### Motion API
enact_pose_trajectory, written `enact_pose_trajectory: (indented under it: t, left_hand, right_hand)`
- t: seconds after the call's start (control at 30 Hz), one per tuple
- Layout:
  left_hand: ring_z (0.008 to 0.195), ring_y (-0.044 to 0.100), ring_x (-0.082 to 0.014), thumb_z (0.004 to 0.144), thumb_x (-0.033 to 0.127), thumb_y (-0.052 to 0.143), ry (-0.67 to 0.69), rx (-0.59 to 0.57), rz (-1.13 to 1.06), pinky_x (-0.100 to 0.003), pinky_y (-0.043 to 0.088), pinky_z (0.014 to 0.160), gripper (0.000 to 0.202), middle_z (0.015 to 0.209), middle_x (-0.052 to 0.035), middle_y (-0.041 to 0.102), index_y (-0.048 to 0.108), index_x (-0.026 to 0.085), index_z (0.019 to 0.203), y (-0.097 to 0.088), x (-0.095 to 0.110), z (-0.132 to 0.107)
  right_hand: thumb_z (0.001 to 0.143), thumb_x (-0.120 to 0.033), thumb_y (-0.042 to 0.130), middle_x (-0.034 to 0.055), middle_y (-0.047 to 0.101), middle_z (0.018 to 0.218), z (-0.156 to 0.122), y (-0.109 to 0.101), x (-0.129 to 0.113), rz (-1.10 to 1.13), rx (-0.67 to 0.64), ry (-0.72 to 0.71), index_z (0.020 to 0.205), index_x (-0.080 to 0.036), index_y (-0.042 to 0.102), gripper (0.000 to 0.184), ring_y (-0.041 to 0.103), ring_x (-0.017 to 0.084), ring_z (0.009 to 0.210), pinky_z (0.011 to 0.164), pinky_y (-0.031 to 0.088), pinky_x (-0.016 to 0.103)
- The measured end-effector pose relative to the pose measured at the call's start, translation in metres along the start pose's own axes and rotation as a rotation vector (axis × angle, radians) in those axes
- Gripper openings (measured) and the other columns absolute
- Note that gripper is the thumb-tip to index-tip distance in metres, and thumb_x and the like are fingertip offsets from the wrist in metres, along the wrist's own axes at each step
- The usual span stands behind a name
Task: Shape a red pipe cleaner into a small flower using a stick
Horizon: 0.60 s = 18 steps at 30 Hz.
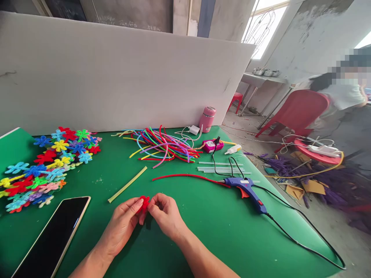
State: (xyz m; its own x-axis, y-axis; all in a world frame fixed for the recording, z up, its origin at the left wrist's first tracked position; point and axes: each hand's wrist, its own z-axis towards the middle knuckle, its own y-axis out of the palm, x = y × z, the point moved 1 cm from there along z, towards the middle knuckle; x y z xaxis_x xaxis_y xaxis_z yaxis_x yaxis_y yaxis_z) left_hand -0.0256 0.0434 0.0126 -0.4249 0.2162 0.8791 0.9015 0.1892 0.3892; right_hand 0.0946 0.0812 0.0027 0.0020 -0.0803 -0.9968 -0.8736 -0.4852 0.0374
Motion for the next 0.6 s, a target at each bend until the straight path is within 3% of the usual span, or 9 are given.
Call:
enact_pose_trajectory:
  t: [0.13, 0.33, 0.6]
  left_hand:
    - [0.05, 0.039, -0.0059, 0.069, 0.031, 0.065, 0.011, -0.009, 0.042, -0.018, 0.034, 0.049, 0.019, 0.057, 0.0025, 0.051, 0.063, 0.012, 0.069, 0.0012, 0.0032, -0.0001]
    - [0.05, 0.04, -0.0065, 0.07, 0.034, 0.063, 0.072, 0.02, 0.151, -0.019, 0.033, 0.048, 0.022, 0.06, 0.001, 0.053, 0.064, 0.013, 0.074, -0.0018, -0.0015, -0.0001]
    - [0.05, 0.038, -0.0082, 0.07, 0.04, 0.061, 0.116, 0.012, 0.276, -0.02, 0.033, 0.047, 0.027, 0.055, 0.0014, 0.049, 0.064, 0.013, 0.071, 0.0007, -0.0021, -0.0033]
  right_hand:
    - [0.075, -0.045, 0.054, -0.0033, 0.047, 0.051, 0.0003, -0.0027, -0.0024, 0.051, -0.001, 0.006, 0.063, -0.017, 0.047, 0.032, 0.044, 0.01, 0.053, 0.053, 0.037, 0.022]
    - [0.073, -0.04, 0.06, -0.0027, 0.049, 0.063, 0.0001, -0.0024, 0.0009, 0.131, 0.04, -0.098, 0.087, -0.016, 0.054, 0.028, 0.047, 0.009, 0.056, 0.054, 0.038, 0.021]
    - [0.075, -0.039, 0.06, -0.0019, 0.053, 0.065, -0.0001, 0.005, -0.0012, 0.376, -0.051, -0.154, 0.078, -0.019, 0.056, 0.021, 0.056, 0.011, 0.05, 0.051, 0.045, 0.025]
